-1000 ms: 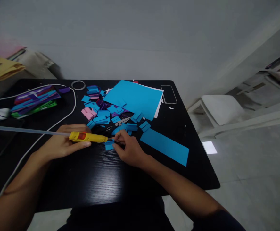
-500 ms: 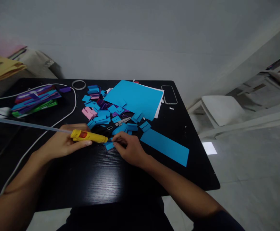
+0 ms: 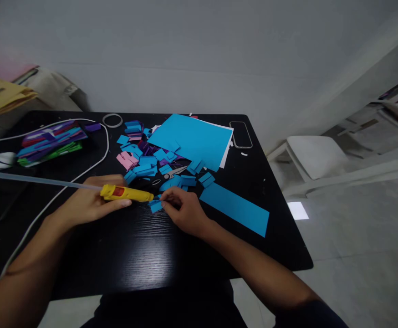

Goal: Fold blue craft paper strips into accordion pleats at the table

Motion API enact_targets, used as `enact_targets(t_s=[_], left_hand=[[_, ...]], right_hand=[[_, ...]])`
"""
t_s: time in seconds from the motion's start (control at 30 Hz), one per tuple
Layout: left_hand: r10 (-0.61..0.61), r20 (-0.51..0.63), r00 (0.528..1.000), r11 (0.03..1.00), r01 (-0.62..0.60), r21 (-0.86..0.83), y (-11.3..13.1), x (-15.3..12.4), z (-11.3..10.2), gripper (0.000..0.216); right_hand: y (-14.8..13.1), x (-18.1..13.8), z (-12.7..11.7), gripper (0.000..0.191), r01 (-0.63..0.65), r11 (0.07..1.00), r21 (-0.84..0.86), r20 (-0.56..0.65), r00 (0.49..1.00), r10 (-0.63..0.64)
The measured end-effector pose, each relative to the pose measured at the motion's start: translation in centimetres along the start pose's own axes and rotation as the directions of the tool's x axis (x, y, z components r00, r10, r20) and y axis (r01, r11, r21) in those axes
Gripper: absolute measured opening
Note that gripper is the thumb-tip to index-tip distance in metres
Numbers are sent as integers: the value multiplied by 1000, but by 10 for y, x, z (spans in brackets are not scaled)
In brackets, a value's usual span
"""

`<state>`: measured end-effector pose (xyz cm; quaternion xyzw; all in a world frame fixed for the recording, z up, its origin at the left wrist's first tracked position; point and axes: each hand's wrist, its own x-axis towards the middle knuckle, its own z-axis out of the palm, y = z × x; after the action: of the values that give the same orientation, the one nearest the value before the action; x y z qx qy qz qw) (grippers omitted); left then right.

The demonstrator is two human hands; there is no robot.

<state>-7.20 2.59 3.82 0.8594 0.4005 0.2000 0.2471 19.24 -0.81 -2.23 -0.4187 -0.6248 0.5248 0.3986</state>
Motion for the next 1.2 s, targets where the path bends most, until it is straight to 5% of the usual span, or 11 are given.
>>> enact_targets(t_s=[0.17, 0.33, 0.47, 0.63, 0.73, 0.9, 1.2], left_hand=[[-6, -3, 1000, 1000, 6, 13, 0, -3, -3, 33], [-87, -183, 979, 989, 107, 98, -7, -7, -15, 30], [-255, -340, 905, 900, 351, 258, -20, -12, -32, 28], [-509, -378, 773, 684, 630, 368, -34, -19, -45, 20], [-593, -294, 750, 644, 661, 385, -38, -21, -44, 16], [-516, -132, 846, 774, 527, 351, -51, -22, -36, 24], [-566, 79, 820, 810, 536, 239, -61, -28, -40, 35]], right_hand=[[3, 2, -1, 6, -31, 997, 71, -20, 999, 32], [2, 5, -6, 12, -54, 992, 112, -48, 997, 60], [1, 7, -10, 18, -111, 979, 170, -54, 991, 122], [2, 9, -14, 26, -188, 940, 285, -1, 981, 196], [3, 10, -15, 22, -191, 939, 286, 21, 981, 193], [0, 11, -17, 14, -187, 946, 266, 15, 982, 190], [-2, 11, -23, 15, -229, 928, 295, -8, 970, 242]])
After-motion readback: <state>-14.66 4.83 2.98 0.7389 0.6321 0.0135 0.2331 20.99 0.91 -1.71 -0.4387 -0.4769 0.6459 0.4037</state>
